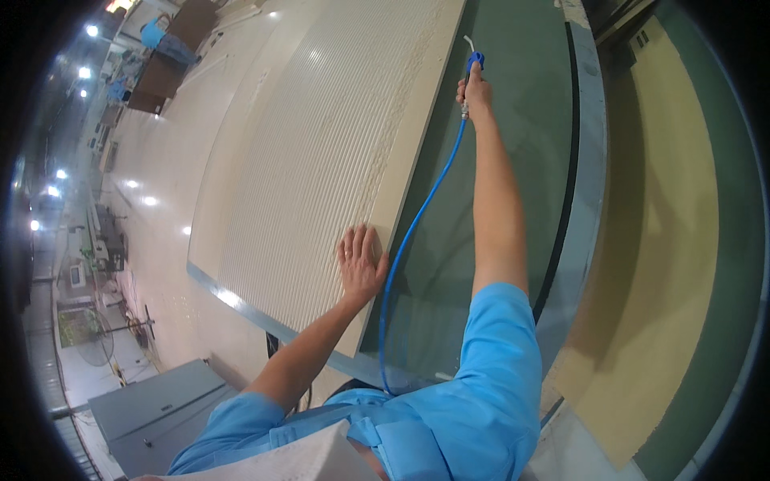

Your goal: The person uses a handheld air blower to remove dust and debris from the surface and edges of a large industrial machine. They move around the machine to reach different areas, then briefly operate a computer at a nearby workstation before returning to continue blowing air on the machine's surface.

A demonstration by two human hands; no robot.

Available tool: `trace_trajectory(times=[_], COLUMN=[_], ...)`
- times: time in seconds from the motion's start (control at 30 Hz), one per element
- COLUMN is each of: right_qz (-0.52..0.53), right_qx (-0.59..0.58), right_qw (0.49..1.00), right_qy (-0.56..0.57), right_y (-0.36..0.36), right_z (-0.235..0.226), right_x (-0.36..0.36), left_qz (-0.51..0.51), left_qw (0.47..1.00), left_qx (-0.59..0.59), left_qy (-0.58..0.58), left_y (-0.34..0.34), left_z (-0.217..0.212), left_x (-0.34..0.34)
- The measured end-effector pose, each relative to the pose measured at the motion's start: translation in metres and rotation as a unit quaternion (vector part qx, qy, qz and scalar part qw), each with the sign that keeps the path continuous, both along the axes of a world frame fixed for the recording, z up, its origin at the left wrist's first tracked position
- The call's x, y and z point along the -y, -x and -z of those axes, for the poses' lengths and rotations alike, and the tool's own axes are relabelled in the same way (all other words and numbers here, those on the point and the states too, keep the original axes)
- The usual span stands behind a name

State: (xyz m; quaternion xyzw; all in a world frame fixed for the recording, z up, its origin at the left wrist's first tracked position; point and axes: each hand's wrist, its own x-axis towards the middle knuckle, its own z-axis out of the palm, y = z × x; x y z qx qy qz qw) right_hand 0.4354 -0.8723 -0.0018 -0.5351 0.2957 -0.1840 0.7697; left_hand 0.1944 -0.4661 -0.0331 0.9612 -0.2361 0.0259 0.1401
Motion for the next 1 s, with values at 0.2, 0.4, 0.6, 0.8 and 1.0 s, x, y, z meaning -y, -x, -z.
trace_trajectory(times=[0.2,0.4,0.6,0.8,1.0], right_qz=[-0.158,-0.219,-0.278,-0.312,-0.275], right_qx=[-0.053,-0.121,-0.194,-0.242,-0.229], right_qw=[0.985,0.967,0.94,0.917,0.928], right_qy=[-0.035,-0.05,0.025,0.054,0.1], right_y=[0.097,0.214,0.347,0.464,0.558], right_z=[0.02,0.022,0.006,-0.019,-0.012], right_x=[-0.042,-0.12,-0.23,-0.332,-0.491], left_qz=[0.003,0.001,0.058,0.089,0.151], left_qw=[0.999,0.997,0.997,0.995,0.987], left_qx=[0.031,0.006,0.014,0.017,0.042], left_qy=[0.031,0.071,0.041,0.028,-0.039], left_y=[0.001,-0.003,0.02,0.087,0.137], left_z=[0.013,0.025,0.037,0.041,0.039], left_x=[-0.006,-0.003,-0.084,-0.187,-0.338])
